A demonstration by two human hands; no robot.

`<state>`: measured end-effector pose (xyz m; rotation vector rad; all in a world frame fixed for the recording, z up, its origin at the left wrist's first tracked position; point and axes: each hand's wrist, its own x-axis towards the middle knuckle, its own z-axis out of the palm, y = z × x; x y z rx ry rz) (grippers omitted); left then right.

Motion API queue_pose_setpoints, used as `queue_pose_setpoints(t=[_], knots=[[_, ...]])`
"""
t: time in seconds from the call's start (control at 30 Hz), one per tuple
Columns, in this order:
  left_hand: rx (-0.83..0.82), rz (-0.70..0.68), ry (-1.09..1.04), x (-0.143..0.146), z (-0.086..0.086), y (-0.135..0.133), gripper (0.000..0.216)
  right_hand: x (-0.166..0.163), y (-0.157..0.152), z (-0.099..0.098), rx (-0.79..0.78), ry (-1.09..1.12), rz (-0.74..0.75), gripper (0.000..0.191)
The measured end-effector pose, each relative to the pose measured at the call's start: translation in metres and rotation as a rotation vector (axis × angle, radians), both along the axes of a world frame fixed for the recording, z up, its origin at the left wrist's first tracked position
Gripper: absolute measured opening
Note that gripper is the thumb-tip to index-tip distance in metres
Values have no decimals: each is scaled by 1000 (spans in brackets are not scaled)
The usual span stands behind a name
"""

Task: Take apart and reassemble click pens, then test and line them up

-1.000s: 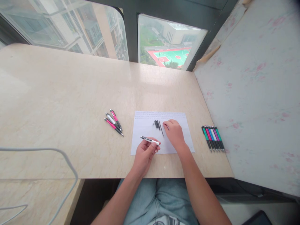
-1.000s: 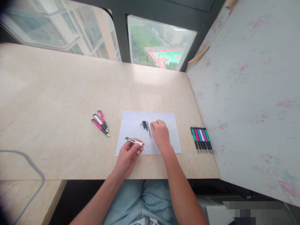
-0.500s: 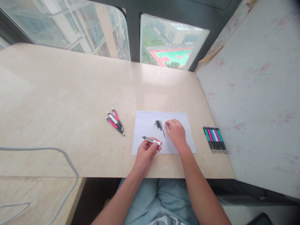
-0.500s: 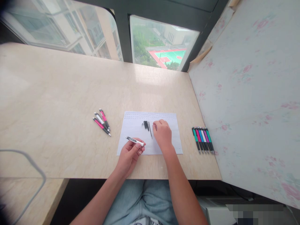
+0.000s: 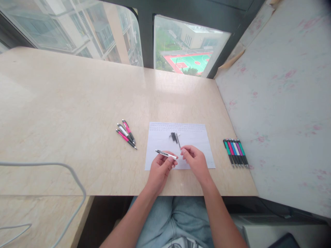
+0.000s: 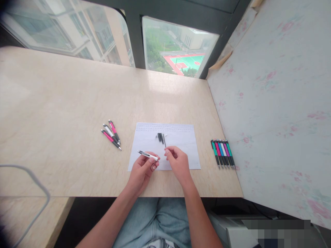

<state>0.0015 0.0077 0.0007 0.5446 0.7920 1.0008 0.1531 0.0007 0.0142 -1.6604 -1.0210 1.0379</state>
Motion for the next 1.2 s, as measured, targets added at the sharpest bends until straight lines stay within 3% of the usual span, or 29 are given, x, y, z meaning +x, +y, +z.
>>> queue_pose_setpoints(t=[0.17, 0.37, 0.6, 1.2], knots=[[146, 25, 257, -2, 5, -4, 19, -23, -28, -1, -80, 579, -48, 24], [384, -43, 530, -4, 19, -8, 15, -29, -33, -4, -101, 853, -150, 25], [416, -23, 605, -4, 18, -7, 16, -27, -32, 1, -104, 928, -138, 25], [369, -86, 612, -4, 12, -7, 24, -30, -39, 4, -83, 723, -17, 25]])
